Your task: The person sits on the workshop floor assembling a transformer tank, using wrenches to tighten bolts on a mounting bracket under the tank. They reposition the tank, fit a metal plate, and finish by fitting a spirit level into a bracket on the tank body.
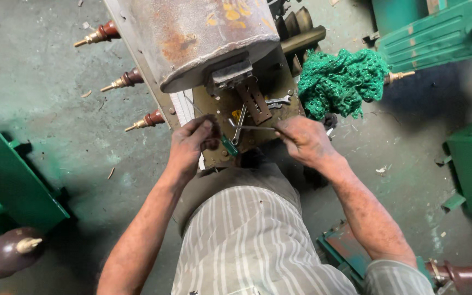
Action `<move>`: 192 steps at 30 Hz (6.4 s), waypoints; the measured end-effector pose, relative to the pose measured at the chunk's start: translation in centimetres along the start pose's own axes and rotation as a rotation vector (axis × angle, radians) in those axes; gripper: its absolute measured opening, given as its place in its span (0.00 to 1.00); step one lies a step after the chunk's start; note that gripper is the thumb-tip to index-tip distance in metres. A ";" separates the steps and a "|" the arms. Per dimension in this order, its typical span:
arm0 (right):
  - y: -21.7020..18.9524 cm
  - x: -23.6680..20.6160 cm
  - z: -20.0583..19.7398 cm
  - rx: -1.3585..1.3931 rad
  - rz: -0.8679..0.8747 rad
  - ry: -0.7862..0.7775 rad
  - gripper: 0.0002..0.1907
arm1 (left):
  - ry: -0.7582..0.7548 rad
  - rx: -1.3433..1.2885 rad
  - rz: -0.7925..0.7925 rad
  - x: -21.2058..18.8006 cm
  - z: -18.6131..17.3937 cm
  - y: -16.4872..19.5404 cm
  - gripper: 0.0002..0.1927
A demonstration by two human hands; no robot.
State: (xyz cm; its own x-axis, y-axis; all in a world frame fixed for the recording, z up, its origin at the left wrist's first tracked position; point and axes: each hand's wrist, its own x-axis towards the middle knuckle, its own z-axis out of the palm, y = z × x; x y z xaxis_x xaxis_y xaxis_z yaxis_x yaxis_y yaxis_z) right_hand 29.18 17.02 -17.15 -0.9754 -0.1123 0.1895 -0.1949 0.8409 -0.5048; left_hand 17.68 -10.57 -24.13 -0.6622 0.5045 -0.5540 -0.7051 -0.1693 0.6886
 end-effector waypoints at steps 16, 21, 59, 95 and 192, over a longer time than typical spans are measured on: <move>4.0 10.2 -8.3 -0.385 -0.397 -0.196 0.13 | -0.070 -0.474 0.255 5.1 7.6 -3.2 0.17; 2.1 10.7 -9.2 -0.525 -0.467 -0.186 0.11 | -0.066 -0.491 0.246 4.8 7.5 -2.7 0.17; -4.0 13.6 -8.5 -0.736 -0.368 -0.219 0.11 | -0.118 -0.745 0.068 6.7 6.3 -4.8 0.17; -10.7 10.7 17.6 0.312 0.534 0.564 0.08 | -0.253 0.880 0.114 7.7 -8.5 7.0 0.17; -17.5 11.4 -0.1 0.034 -0.027 0.218 0.09 | -0.513 -0.693 -0.205 6.6 -0.6 -0.3 0.20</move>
State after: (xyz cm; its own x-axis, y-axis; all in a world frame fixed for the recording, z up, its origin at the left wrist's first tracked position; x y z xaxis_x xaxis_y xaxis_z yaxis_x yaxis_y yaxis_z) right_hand 21.46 1.06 -6.06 -0.9252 -0.0148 0.3791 -0.2280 0.8203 -0.5244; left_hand 13.41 -7.72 -28.30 -0.4277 0.8708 -0.2425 -0.9029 -0.4245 0.0682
